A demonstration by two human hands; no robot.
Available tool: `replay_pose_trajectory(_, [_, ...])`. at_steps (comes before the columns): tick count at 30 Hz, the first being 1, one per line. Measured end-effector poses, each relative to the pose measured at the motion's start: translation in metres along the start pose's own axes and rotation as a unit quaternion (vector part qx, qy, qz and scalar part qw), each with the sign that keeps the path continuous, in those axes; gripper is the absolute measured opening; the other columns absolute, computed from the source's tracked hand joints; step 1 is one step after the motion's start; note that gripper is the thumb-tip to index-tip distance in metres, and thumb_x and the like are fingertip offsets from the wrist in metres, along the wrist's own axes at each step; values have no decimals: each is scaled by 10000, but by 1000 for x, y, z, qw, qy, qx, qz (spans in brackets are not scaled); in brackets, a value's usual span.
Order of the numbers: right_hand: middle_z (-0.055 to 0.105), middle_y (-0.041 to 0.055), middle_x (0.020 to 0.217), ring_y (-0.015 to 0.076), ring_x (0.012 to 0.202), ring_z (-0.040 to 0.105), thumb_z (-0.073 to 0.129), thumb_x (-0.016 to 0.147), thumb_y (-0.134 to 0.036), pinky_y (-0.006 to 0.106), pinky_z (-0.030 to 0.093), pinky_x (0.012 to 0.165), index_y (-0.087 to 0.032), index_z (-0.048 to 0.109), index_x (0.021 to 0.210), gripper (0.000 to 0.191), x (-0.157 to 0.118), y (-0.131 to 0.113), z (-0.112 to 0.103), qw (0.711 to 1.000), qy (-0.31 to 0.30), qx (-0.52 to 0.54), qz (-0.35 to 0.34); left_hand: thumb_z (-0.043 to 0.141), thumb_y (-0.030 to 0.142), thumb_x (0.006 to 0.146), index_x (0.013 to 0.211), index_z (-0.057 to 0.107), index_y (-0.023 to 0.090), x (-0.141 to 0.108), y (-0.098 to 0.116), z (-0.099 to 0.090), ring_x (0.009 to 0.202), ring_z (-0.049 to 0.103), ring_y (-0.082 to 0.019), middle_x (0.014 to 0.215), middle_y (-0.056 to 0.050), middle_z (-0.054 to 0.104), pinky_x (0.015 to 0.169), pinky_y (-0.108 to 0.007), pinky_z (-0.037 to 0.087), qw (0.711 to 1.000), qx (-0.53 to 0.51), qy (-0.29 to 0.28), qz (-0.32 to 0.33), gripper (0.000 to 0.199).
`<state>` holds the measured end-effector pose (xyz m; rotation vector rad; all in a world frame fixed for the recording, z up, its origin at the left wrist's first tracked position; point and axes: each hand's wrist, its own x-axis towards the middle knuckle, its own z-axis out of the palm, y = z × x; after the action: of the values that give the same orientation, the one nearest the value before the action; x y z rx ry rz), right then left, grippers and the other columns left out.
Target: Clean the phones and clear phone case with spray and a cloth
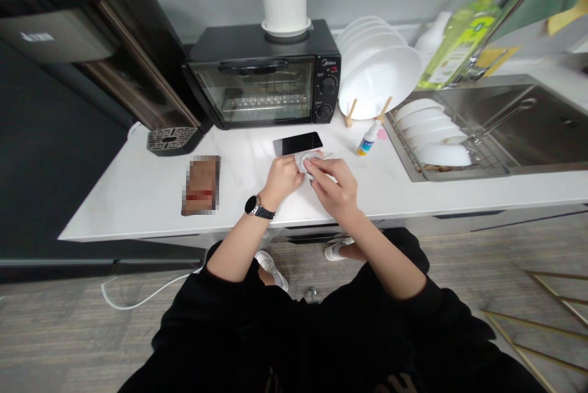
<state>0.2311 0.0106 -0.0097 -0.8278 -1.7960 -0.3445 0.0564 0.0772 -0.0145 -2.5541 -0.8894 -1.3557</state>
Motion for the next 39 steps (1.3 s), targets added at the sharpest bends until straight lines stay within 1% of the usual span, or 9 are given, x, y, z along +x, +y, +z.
replay_pose_trajectory(2, [763, 94, 1184, 232, 1054, 714, 574, 1002, -75, 396, 652, 841, -320, 596, 1527, 580, 0, 7, -4, 1000, 15, -5, 15, 522, 156, 985, 691, 679, 163, 3, 3, -3, 610, 703, -172, 653, -60, 709, 607, -259, 539, 1000, -18, -3, 0, 333])
replay_pose_trajectory(6, [754, 86, 1219, 229, 1068, 714, 556, 1007, -89, 392, 659, 820, -339, 619, 1505, 561, -3, 19, -10, 997, 12, -19, 68, 521, 167, 1042, 1070, 782, 167, 7, 9, -8, 865, 793, -174, 948, -78, 822, 797, -262, 616, 998, -61, -24, -11, 262])
replay_pose_trajectory(8, [754, 85, 1221, 232, 1078, 713, 556, 1004, -90, 394, 659, 824, -340, 625, 1499, 559, -5, 21, -11, 997, 12, -15, 74, 518, 162, 1044, 1123, 785, 175, 7, 10, -8, 920, 800, -179, 1011, -76, 829, 824, -272, 629, 997, -63, -30, -14, 278])
replay_pose_trajectory(13, [759, 87, 1190, 236, 1054, 719, 554, 1007, -87, 392, 657, 789, -331, 625, 1499, 554, -3, 16, -8, 996, 31, -34, 72, 507, 182, 1053, 1100, 782, 177, 7, 11, -8, 869, 789, -176, 957, -72, 819, 788, -269, 614, 997, -63, -30, -22, 279])
replay_pose_trajectory(19, [756, 103, 1182, 239, 1061, 711, 568, 999, -59, 393, 654, 833, -304, 559, 1561, 613, -1, -4, -1, 999, 30, -5, 28, 506, 143, 984, 650, 595, 182, 4, 5, -3, 545, 605, -135, 602, -22, 627, 557, -253, 458, 1000, -27, -5, 4, 348])
replay_pose_trajectory(21, [760, 109, 1182, 243, 1063, 714, 576, 1001, -67, 403, 650, 858, -299, 552, 1567, 612, -2, -10, 1, 1000, 23, 2, 14, 504, 107, 926, 607, 548, 188, 1, 1, 0, 502, 558, -136, 563, -18, 588, 525, -263, 422, 1000, -11, 0, 7, 331])
replay_pose_trajectory(27, [759, 105, 1187, 243, 1070, 716, 588, 1015, -100, 409, 636, 883, -312, 565, 1555, 580, -3, -12, 4, 1000, 1, 0, 14, 510, 84, 863, 628, 599, 177, -4, -3, 3, 520, 577, -147, 578, -32, 620, 536, -268, 445, 1000, 13, -12, -1, 268])
replay_pose_trajectory(33, [754, 101, 1176, 233, 1058, 689, 590, 996, -51, 390, 630, 872, -292, 538, 1579, 632, 1, -3, -3, 1000, 10, -9, -6, 508, 154, 952, 611, 588, 184, 0, 0, 0, 513, 587, -151, 568, -25, 606, 533, -272, 461, 1000, -4, 0, 2, 352])
replay_pose_trajectory(39, [746, 78, 1227, 221, 1051, 682, 530, 1013, -55, 396, 626, 858, -351, 574, 1543, 608, 0, 18, -11, 998, 15, -29, 56, 541, 132, 1037, 1057, 775, 143, 9, 10, -7, 914, 805, -164, 1006, -80, 834, 821, -236, 610, 997, -71, 12, 21, 236])
